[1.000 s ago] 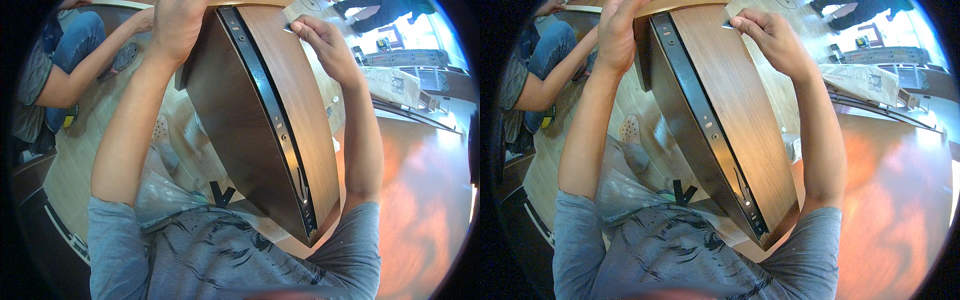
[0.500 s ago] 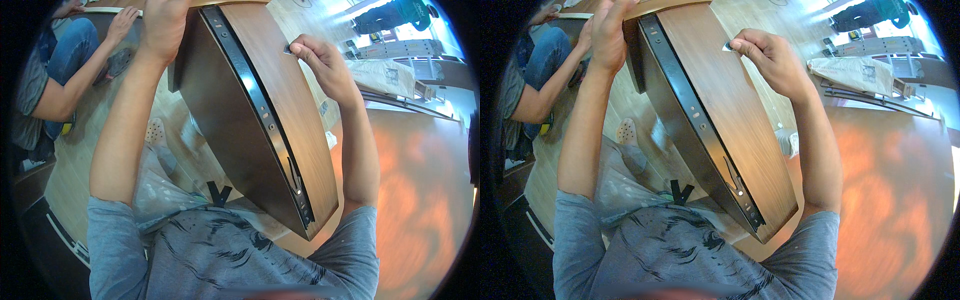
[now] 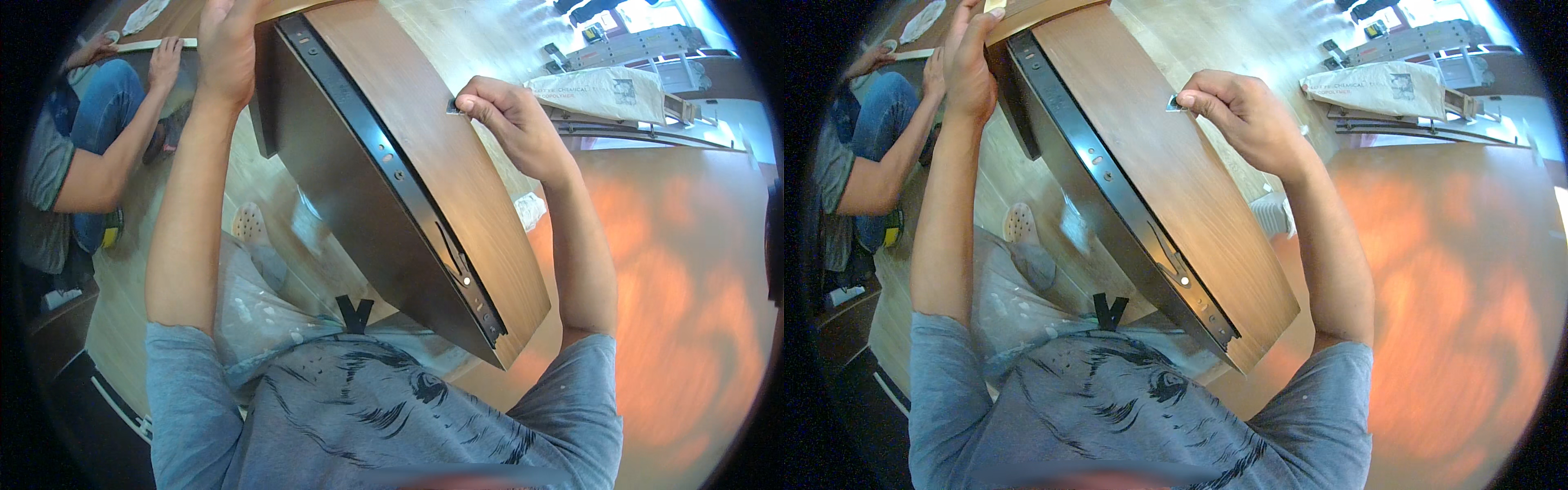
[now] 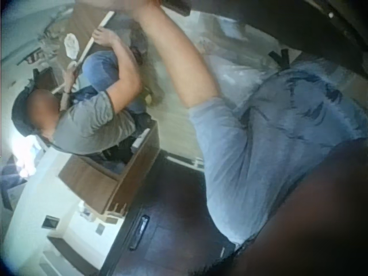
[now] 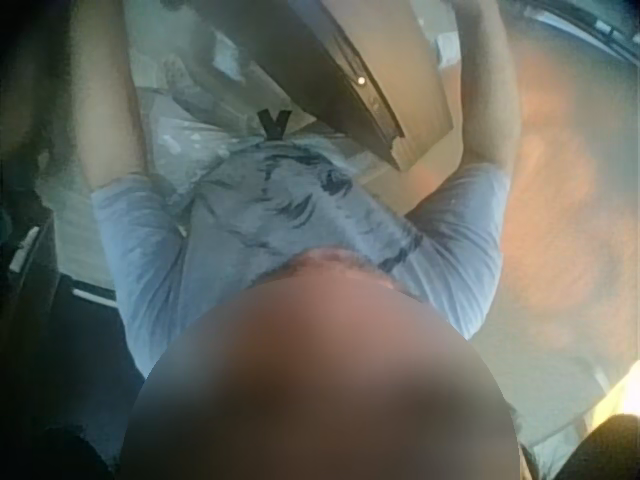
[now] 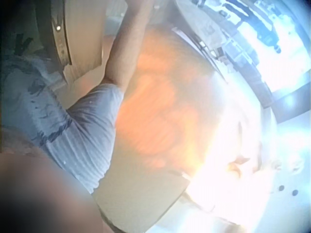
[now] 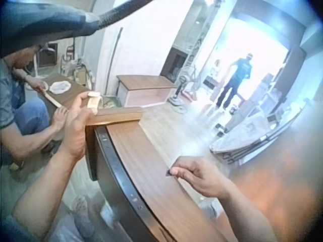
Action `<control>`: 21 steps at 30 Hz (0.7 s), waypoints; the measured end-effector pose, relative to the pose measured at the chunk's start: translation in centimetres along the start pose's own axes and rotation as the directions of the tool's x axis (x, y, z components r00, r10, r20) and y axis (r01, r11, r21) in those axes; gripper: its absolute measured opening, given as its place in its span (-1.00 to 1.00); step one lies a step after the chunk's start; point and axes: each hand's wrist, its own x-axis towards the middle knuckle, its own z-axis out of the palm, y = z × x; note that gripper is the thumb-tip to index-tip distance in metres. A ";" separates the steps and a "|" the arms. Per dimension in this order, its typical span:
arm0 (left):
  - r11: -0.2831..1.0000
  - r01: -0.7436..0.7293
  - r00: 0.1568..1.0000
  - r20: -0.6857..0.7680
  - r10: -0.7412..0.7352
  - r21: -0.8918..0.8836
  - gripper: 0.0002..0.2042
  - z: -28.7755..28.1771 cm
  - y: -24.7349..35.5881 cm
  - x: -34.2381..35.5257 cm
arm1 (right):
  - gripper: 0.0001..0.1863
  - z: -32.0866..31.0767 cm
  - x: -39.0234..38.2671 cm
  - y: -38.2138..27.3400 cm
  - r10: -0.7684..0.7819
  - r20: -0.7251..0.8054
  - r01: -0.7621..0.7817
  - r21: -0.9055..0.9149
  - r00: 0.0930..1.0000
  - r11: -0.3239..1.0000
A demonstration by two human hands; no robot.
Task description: The person applies adhesive edge banding to the edges of a wooden drawer front. They measure and cut strips of edge banding, peel the backing, and press the strips onto the drawer edges, smoothing them down. The drawer is rotated to access different sides as the banding is applied.
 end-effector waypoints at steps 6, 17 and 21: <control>0.999 0.007 1.000 0.016 -0.008 0.038 -0.51 -1.5 -1.3 0.8 | -0.65 -0.1 -2.7 -0.1 0.022 0.006 -0.022 -0.002 1.000 1.000; 1.000 0.005 1.000 -0.031 -0.005 0.011 -0.49 -2.4 -2.6 1.8 | -0.66 -0.3 -8.5 -1.1 0.053 -0.016 -0.054 -0.052 0.998 0.997; 1.000 0.010 0.999 -0.039 -0.009 0.029 -0.50 -2.4 -2.3 2.0 | -0.67 -0.5 -11.2 -1.7 0.102 -0.012 -0.102 -0.018 0.995 0.995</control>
